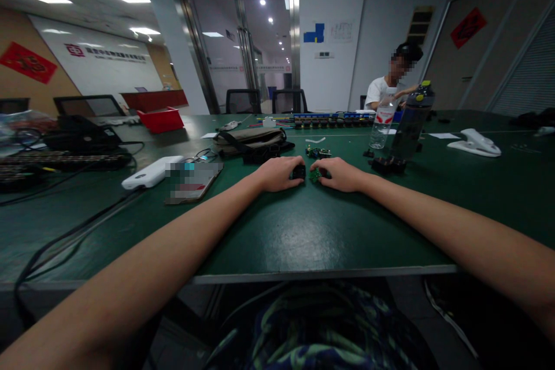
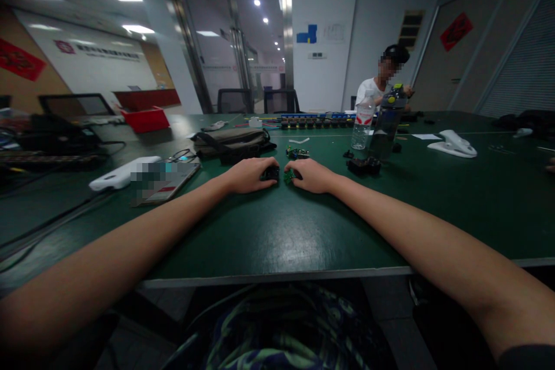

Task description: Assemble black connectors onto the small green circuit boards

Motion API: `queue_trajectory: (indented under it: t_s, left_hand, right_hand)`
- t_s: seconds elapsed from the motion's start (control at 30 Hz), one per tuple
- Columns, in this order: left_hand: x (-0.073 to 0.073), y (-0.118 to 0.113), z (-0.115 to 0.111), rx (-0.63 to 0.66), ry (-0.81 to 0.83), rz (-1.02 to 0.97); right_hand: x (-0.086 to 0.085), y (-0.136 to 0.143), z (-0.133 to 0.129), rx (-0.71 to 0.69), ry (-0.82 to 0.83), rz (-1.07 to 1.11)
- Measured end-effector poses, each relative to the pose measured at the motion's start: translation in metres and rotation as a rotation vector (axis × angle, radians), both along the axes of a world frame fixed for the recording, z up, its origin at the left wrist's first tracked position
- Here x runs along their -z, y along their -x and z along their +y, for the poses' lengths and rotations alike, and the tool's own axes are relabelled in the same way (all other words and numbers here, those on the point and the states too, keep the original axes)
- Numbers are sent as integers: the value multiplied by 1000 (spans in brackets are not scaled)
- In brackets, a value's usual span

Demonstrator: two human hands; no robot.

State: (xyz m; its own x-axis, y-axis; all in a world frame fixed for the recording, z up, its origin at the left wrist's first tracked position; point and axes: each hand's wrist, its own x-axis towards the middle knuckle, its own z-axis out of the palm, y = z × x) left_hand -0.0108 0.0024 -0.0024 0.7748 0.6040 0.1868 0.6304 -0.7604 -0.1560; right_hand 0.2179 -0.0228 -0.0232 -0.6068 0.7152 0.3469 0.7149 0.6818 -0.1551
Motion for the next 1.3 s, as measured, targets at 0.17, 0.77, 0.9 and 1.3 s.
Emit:
queue_trajectory:
  t_s: [0.17, 0.77, 0.9, 1.3]
  left_hand:
    - [0, 0, 1, -2, -5, -4]
    - [-1, -1, -1, -13, 7, 7]
    - [-1, -1, -2, -9, 14, -2]
    - [0, 0, -1, -4, 13, -6]
  right_hand:
    - [0, 0, 0, -4, -1, 17]
    - [-2, 1, -2, 15, 16, -3]
    - [-1, 1, -2, 8, 7, 13]
    - [0, 1, -1, 6, 12, 16]
